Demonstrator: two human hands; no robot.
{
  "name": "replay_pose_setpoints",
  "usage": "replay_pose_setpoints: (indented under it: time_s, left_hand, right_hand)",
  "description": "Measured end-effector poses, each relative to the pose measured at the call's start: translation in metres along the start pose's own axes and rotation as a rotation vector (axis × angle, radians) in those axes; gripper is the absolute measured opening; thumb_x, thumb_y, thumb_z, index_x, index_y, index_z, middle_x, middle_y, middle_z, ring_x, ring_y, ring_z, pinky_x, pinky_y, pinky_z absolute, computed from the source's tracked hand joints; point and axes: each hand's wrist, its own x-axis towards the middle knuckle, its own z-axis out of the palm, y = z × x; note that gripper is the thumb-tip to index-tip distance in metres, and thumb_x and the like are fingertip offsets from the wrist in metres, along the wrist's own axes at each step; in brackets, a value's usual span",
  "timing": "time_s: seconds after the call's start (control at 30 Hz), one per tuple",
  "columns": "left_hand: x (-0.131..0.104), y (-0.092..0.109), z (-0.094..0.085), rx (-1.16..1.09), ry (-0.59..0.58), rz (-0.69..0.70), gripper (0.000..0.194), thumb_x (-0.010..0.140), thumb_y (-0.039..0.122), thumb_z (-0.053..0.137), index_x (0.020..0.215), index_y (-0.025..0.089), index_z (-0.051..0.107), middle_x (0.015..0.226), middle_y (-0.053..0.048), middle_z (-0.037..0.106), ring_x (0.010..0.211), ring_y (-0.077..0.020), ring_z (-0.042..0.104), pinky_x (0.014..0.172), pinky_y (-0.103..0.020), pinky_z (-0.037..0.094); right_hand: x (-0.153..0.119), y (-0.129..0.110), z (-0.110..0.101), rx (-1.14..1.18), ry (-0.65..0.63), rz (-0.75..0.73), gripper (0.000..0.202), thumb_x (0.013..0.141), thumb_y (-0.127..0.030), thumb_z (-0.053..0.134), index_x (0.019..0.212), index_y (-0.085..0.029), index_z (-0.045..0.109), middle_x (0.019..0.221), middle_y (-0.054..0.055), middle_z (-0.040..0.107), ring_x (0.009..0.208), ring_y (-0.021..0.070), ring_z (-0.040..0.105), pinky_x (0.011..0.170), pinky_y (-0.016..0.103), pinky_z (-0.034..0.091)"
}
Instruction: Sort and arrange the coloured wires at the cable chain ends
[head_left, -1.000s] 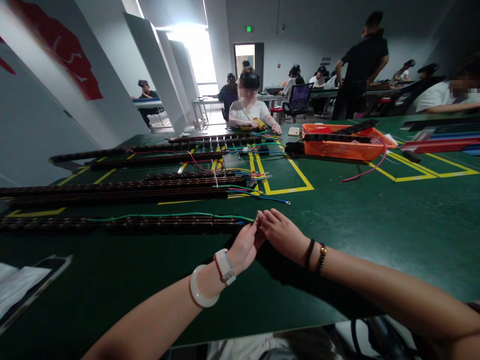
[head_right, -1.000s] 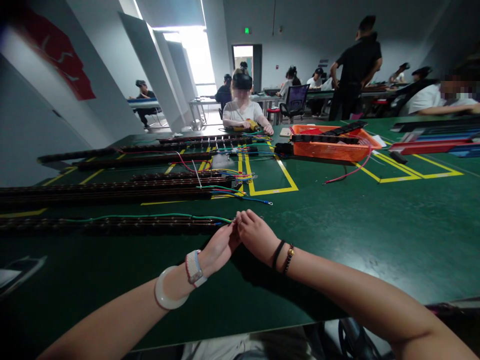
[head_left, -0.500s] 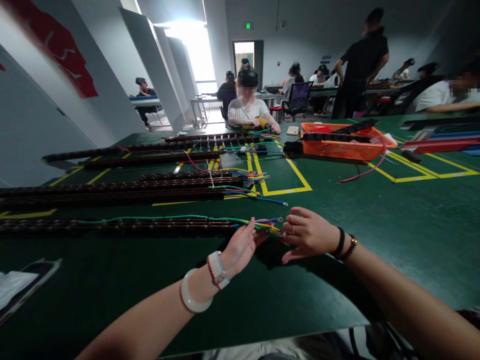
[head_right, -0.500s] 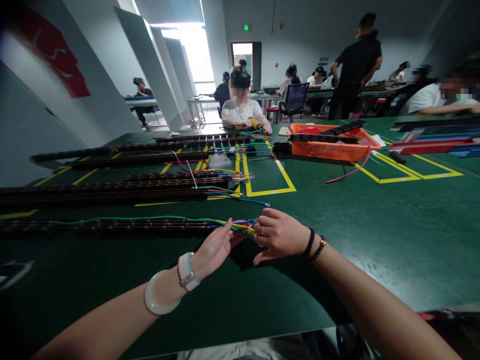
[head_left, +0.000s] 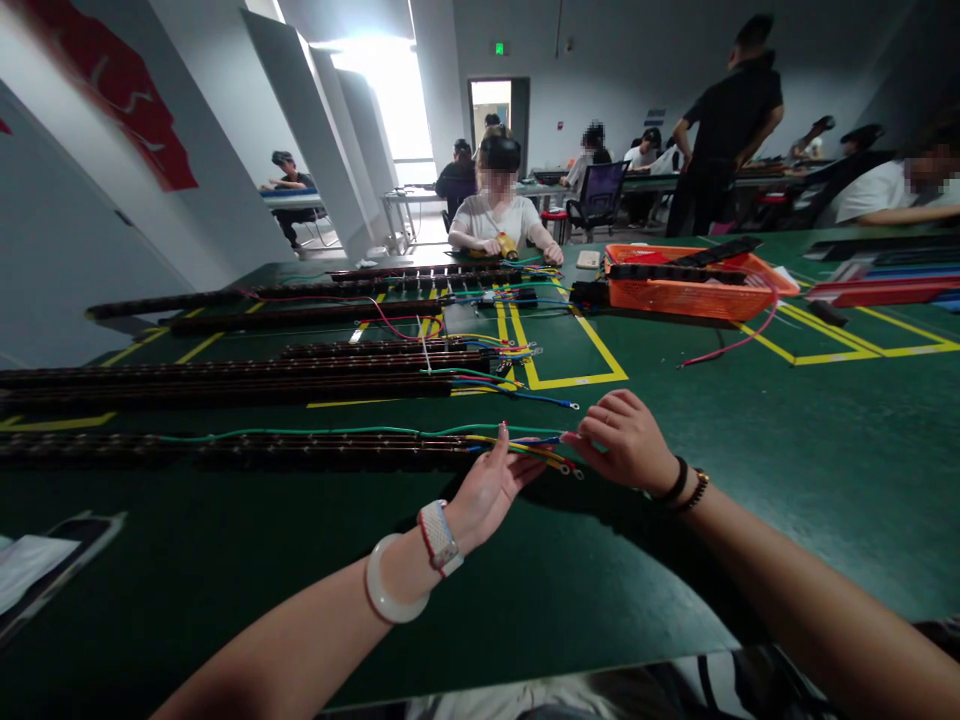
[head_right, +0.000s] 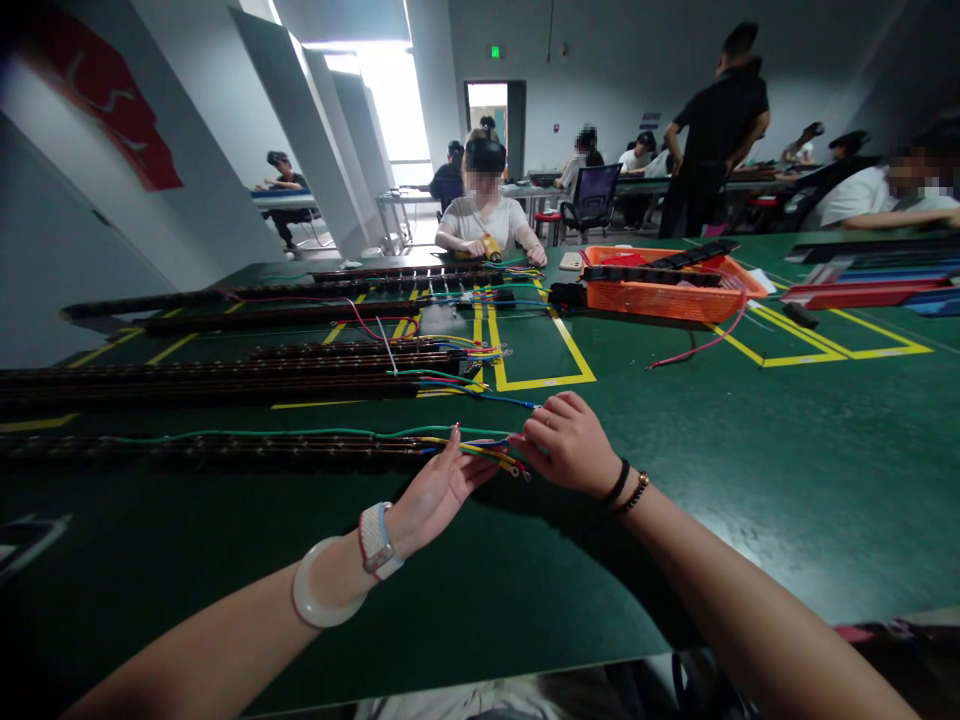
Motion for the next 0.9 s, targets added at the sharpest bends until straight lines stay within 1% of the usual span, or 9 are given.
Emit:
replay_pose_setpoints:
  time_s: [0.07,0.13,0.27,0.4,0.6,0.73,0.8,0.83,0.9]
  left_hand:
    - [0.001,-0.001,-0.001,0.005,0.014,0.001,0.024,0.087,0.033,0.053,0.094,0.011,0.06,0.105,-0.014,0.066,0.1,-0.021,0.062,0.097,-0.04,0.044]
    - [0.003,-0.002,-0.004,0.016,0.022,-0.005,0.021,0.088,0.029,0.052,0.093,0.01,0.059,0.103,-0.015,0.066,0.098,-0.0212,0.063,0.097,-0.041,0.044]
    - [0.005,-0.005,-0.007,0.018,0.045,-0.012,0.016,0.09,0.023,0.049,0.093,0.009,0.057,0.1,-0.014,0.066,0.093,-0.0191,0.064,0.097,-0.04,0.044]
    - [0.004,-0.005,-0.006,0.01,0.03,-0.009,0.015,0.09,0.023,0.049,0.093,0.011,0.056,0.099,-0.013,0.067,0.094,-0.0191,0.064,0.095,-0.039,0.045]
    - [0.005,-0.003,-0.007,-0.004,0.019,-0.017,0.012,0.089,0.022,0.051,0.09,0.011,0.055,0.097,-0.013,0.067,0.093,-0.0195,0.064,0.095,-0.038,0.045]
    - [0.005,-0.002,-0.007,-0.008,0.013,-0.021,0.013,0.089,0.022,0.051,0.091,0.011,0.057,0.1,-0.014,0.067,0.097,-0.0208,0.063,0.096,-0.039,0.044]
    - [0.004,-0.001,-0.006,-0.003,0.005,-0.03,0.015,0.089,0.022,0.051,0.094,0.01,0.058,0.103,-0.014,0.066,0.098,-0.0209,0.063,0.097,-0.039,0.043]
    - [0.004,-0.001,-0.005,-0.001,0.004,-0.035,0.017,0.089,0.023,0.051,0.095,0.009,0.059,0.104,-0.014,0.066,0.098,-0.0207,0.063,0.098,-0.039,0.043]
    - [0.004,0.0,-0.005,-0.004,0.012,-0.042,0.018,0.089,0.023,0.051,0.096,0.009,0.059,0.106,-0.014,0.065,0.098,-0.0203,0.063,0.098,-0.038,0.043]
  right_hand:
    - [0.001,0.004,0.008,-0.008,-0.025,0.159,0.031,0.091,-0.037,0.042,0.07,-0.019,0.056,0.068,0.004,0.057,0.071,0.0173,0.045,0.074,0.032,0.029]
    - [0.003,0.008,0.019,-0.016,-0.088,0.247,0.034,0.092,-0.04,0.041,0.071,-0.018,0.057,0.07,0.005,0.059,0.073,0.0178,0.046,0.074,0.031,0.028]
    - [0.005,0.013,0.039,-0.071,-0.208,0.288,0.036,0.092,-0.045,0.04,0.074,-0.019,0.058,0.074,0.005,0.062,0.076,0.0187,0.048,0.075,0.032,0.027]
    - [0.007,0.016,0.049,-0.115,-0.251,0.3,0.036,0.09,-0.049,0.043,0.078,-0.019,0.058,0.079,0.006,0.063,0.079,0.0199,0.05,0.075,0.032,0.027]
    - [0.003,0.02,0.049,-0.043,-0.24,0.345,0.042,0.087,-0.057,0.043,0.078,-0.019,0.056,0.078,0.006,0.064,0.078,0.0199,0.051,0.072,0.031,0.029]
    - [0.003,0.018,0.032,0.058,-0.159,0.38,0.04,0.089,-0.052,0.042,0.074,-0.019,0.057,0.067,0.003,0.061,0.068,0.0167,0.049,0.07,0.03,0.029]
    - [0.003,0.016,0.019,0.106,-0.117,0.293,0.041,0.092,-0.047,0.038,0.07,-0.018,0.056,0.065,0.002,0.059,0.066,0.0152,0.047,0.069,0.029,0.029]
    - [0.003,0.016,0.013,0.125,-0.112,0.188,0.042,0.093,-0.046,0.037,0.067,-0.018,0.055,0.063,0.002,0.058,0.065,0.0147,0.047,0.069,0.029,0.029]
    - [0.002,0.013,0.003,0.145,-0.135,-0.087,0.044,0.091,-0.048,0.041,0.063,-0.018,0.054,0.06,0.002,0.055,0.063,0.0138,0.044,0.069,0.03,0.029]
